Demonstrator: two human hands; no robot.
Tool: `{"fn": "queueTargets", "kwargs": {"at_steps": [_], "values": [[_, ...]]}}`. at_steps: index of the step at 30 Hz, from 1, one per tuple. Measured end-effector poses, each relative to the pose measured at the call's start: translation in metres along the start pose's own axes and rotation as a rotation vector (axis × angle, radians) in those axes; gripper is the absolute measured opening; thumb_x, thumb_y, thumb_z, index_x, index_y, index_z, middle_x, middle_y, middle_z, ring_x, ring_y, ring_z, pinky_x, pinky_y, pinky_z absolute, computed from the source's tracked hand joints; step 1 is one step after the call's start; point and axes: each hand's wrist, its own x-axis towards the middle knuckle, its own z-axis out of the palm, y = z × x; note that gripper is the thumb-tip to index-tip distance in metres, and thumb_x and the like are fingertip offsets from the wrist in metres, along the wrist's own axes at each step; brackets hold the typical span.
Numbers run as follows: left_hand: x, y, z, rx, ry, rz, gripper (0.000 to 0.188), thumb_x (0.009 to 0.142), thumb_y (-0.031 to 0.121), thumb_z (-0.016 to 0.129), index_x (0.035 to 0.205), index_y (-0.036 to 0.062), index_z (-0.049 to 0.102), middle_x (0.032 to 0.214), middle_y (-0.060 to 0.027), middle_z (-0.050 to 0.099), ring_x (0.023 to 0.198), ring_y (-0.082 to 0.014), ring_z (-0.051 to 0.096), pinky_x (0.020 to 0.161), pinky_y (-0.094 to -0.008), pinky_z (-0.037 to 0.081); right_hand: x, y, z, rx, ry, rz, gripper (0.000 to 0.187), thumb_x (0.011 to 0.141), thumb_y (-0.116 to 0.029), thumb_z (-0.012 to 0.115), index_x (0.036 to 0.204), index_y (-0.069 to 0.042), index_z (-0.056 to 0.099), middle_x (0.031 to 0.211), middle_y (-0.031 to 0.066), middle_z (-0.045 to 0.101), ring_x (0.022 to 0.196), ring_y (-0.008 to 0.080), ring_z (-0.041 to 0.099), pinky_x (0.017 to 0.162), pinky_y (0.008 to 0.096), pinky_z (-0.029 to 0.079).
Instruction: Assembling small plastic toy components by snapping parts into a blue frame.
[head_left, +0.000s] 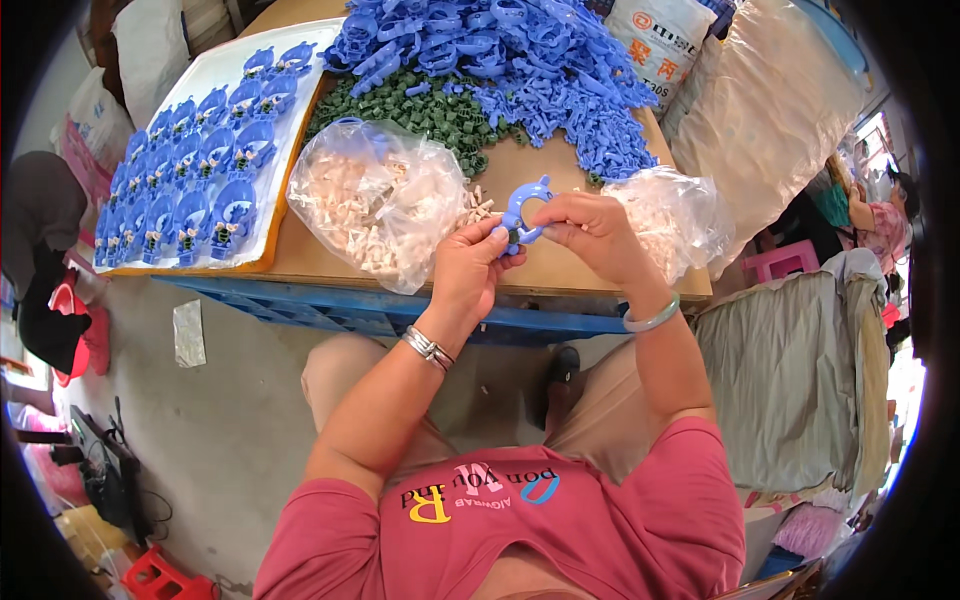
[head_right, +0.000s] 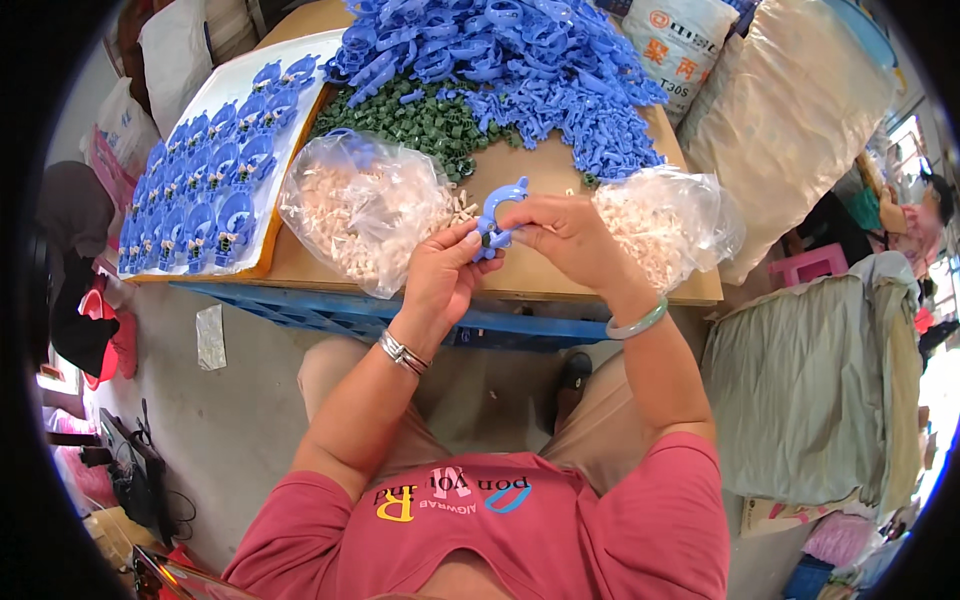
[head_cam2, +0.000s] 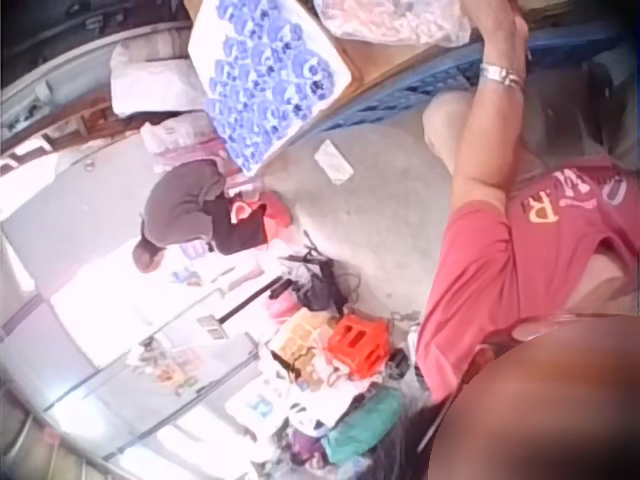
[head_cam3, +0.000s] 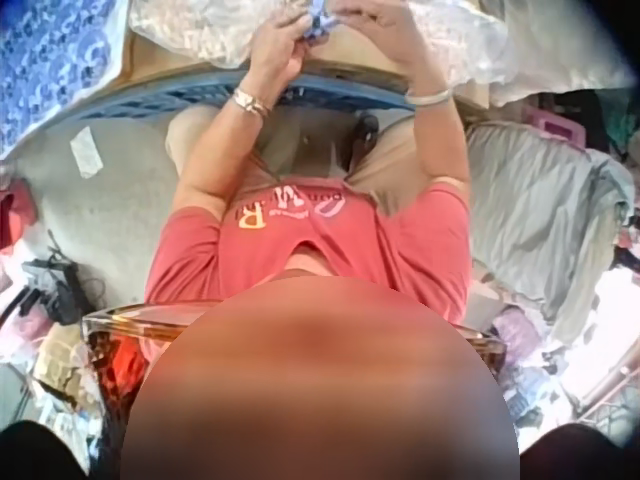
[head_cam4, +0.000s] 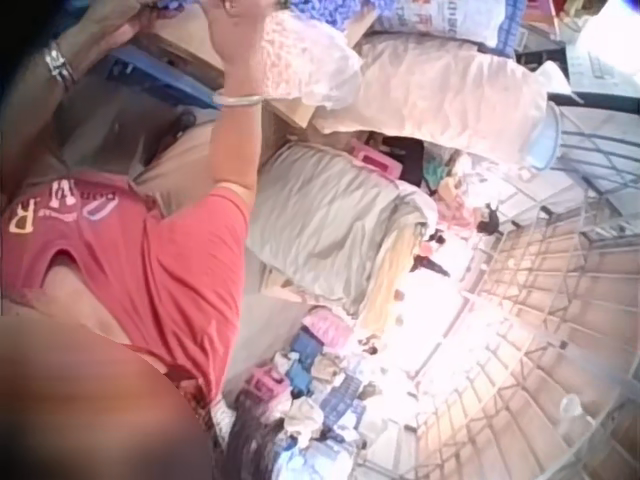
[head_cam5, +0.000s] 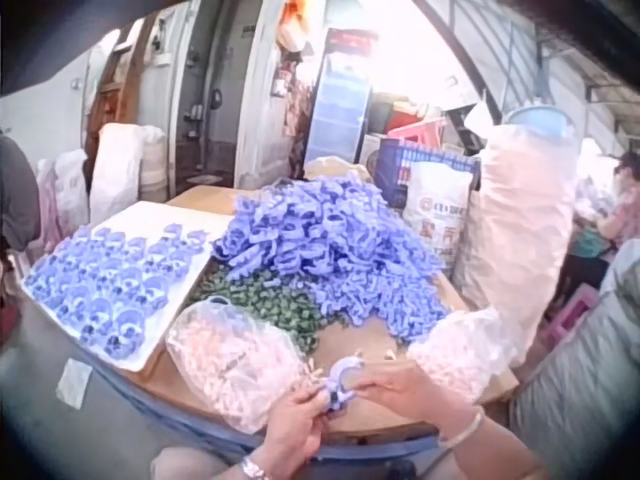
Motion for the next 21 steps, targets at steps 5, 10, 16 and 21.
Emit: {"fn": "queueTargets", "kwargs": {"at_steps": [5, 10, 16, 21], "values": [[-0.0002, -0.0057, 0.0002, 0.005, -0.029, 0.026, 0.021, 0.084, 0.001, 0.051, 0.103, -0.0051, 0.053, 0.092, -0.0132, 0.06, 0.078, -0.0229, 0.06, 0.067, -0.0343, 0.053, -0.0065, 0.0054, 0.0021, -0.093, 0.048, -0.054, 0.012, 0.074, 0.0, 0.059, 0.086, -0.003, 0.061, 0.077, 0.0101, 0.06, 0.069, 0.0197, 0.058, 0.062, 0.0279, 0.046], [-0.0013, -0.007, -0.0001, 0.029, -0.044, 0.043, 0.022, 0.083, 0.001, 0.052, 0.104, -0.0051, 0.054, 0.093, -0.0133, 0.06, 0.079, -0.0223, 0.06, 0.067, -0.0341, 0.052, -0.0064, 0.0056, 0.0023, -0.057, 0.082, -0.05, 0.013, 0.074, 0.0, 0.059, 0.086, -0.004, 0.061, 0.076, 0.0095, 0.06, 0.067, 0.0204, 0.058, 0.06, 0.0284, 0.045], [-0.0027, -0.0085, 0.0023, 0.143, -0.076, 0.172, 0.023, 0.083, 0.0, 0.052, 0.105, -0.005, 0.055, 0.093, -0.0118, 0.06, 0.079, -0.0196, 0.059, 0.068, -0.0316, 0.052, -0.0062, 0.0047, 0.0029, -0.083, 0.136, -0.04, 0.013, 0.073, -0.001, 0.06, 0.086, -0.003, 0.061, 0.075, 0.0087, 0.059, 0.064, 0.0192, 0.056, 0.058, 0.0278, 0.044], [-0.0082, -0.005, 0.0079, 0.32, -0.062, 0.331, 0.026, 0.081, -0.002, 0.052, 0.107, -0.0044, 0.055, 0.094, -0.0084, 0.06, 0.077, -0.0131, 0.057, 0.069, -0.0267, 0.049, -0.0067, -0.0015, 0.0053, -0.114, 0.17, -0.007, 0.015, 0.071, -0.003, 0.064, 0.085, -0.003, 0.06, 0.072, 0.0093, 0.057, 0.061, 0.0205, 0.054, 0.056, 0.0293, 0.043]]}}
